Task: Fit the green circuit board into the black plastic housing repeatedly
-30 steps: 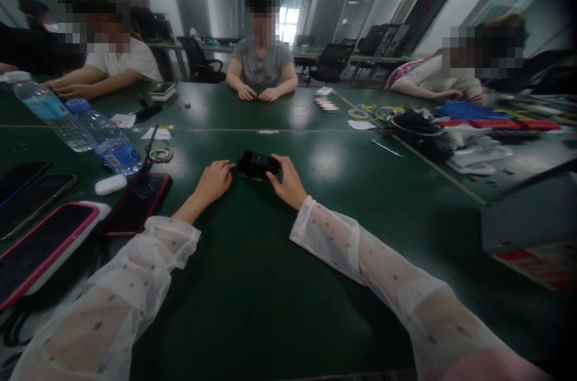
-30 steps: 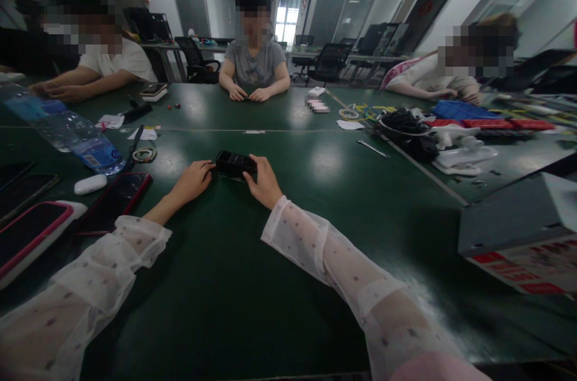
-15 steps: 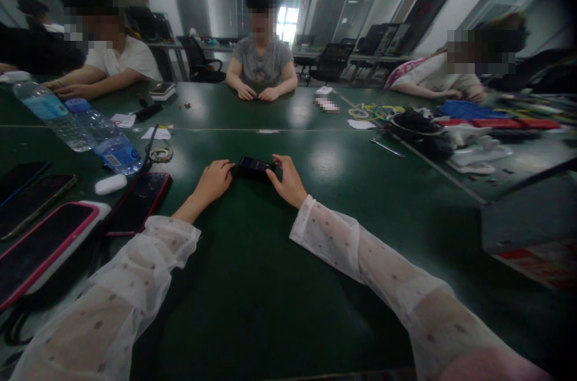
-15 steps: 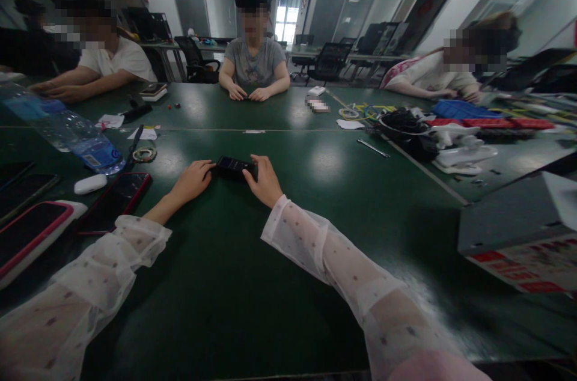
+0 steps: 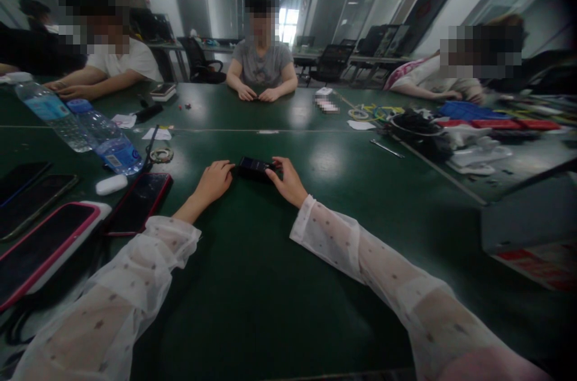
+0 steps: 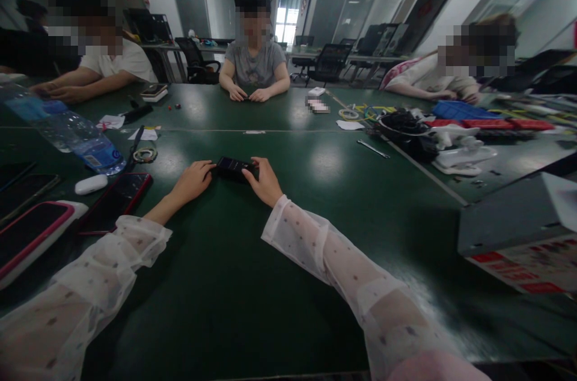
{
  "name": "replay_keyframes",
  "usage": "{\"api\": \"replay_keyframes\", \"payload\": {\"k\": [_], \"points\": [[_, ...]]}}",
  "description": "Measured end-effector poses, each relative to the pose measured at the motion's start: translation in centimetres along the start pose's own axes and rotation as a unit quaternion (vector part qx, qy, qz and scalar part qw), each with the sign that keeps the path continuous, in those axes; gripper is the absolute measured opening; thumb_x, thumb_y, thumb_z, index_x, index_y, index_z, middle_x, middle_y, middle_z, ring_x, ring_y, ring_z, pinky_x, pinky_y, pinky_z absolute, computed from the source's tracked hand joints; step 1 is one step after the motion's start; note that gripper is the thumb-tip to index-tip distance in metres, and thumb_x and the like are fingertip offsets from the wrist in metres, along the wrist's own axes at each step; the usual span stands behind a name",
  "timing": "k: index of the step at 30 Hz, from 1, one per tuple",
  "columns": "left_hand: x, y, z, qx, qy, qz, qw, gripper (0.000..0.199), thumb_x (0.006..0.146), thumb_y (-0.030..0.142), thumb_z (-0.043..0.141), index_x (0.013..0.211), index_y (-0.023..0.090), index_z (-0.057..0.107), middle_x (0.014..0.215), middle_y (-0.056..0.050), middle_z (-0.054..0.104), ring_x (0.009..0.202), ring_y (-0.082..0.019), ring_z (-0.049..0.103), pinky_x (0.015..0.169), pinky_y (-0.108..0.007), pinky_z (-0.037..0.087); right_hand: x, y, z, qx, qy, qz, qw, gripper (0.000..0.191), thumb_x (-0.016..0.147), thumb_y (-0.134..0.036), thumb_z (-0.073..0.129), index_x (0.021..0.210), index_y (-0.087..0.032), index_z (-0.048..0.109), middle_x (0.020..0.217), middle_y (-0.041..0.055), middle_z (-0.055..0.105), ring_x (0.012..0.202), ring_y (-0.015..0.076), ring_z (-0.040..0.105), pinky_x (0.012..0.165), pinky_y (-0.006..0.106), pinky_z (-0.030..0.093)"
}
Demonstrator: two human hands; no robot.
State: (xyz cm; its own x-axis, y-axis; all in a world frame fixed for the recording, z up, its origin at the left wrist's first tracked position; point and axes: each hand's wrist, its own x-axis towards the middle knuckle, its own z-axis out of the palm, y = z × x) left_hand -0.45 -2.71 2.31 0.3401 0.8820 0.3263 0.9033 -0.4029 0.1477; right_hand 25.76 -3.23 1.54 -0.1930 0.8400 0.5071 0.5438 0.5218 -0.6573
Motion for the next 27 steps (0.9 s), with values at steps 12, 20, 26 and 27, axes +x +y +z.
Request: {"api": "replay_keyframes", "payload": {"k": [12, 20, 26, 27], "points": [[0.14, -0.16, 0.32, 0.000, 0.002, 0.001, 1.000, 0.041, 0.097, 0.023, 0.039, 0.132, 0.015, 0.058, 0.138, -0.014, 0.056, 0.129, -0.027, 0.049, 0.104, -0.046, 0.045, 0.15, 0.34, 0.12, 0.003, -0.052, 0.002, 0.999, 0.062, 0.077, -0.032, 0.078, 0.129, -0.018, 0.046, 0.122, 0.0137, 0.058, 0.116, 0.0292, 0.060, 0.100, 0.051, 0.049], [0.17, -0.36, 0.45, -0.002, 0.003, 0.003, 1.000, 0.041, 0.097, 0.024, 0.039, 0.132, 0.016, 0.057, 0.139, -0.013, 0.056, 0.130, -0.027, 0.048, 0.105, -0.047, 0.044, 0.19, -0.26, -0.34, 0.020, -0.073, 0.026, 0.997, 0.058, 0.077, -0.022, 0.078, 0.126, -0.020, 0.047, 0.122, 0.0115, 0.060, 0.115, 0.0276, 0.061, 0.100, 0.051, 0.050], [0.09, -0.14, 0.22, -0.006, -0.001, 0.000, 1.000, 0.041, 0.096, 0.023, 0.039, 0.132, 0.016, 0.057, 0.139, -0.013, 0.055, 0.130, -0.027, 0.048, 0.106, -0.047, 0.044, 0.21, -0.22, -0.32, 0.029, -0.076, 0.033, 0.996, 0.057, 0.077, -0.022, 0.078, 0.125, -0.020, 0.048, 0.124, 0.0112, 0.060, 0.117, 0.0268, 0.061, 0.102, 0.050, 0.049], [0.08, -0.11, 0.17, -0.007, -0.001, -0.001, 1.000, 0.041, 0.097, 0.023, 0.038, 0.132, 0.017, 0.057, 0.139, -0.013, 0.055, 0.130, -0.027, 0.048, 0.106, -0.047, 0.044, 0.20, -0.21, -0.33, 0.030, -0.077, 0.034, 0.996, 0.056, 0.077, -0.022, 0.078, 0.125, -0.021, 0.048, 0.124, 0.0111, 0.060, 0.117, 0.0267, 0.061, 0.102, 0.050, 0.049]]}}
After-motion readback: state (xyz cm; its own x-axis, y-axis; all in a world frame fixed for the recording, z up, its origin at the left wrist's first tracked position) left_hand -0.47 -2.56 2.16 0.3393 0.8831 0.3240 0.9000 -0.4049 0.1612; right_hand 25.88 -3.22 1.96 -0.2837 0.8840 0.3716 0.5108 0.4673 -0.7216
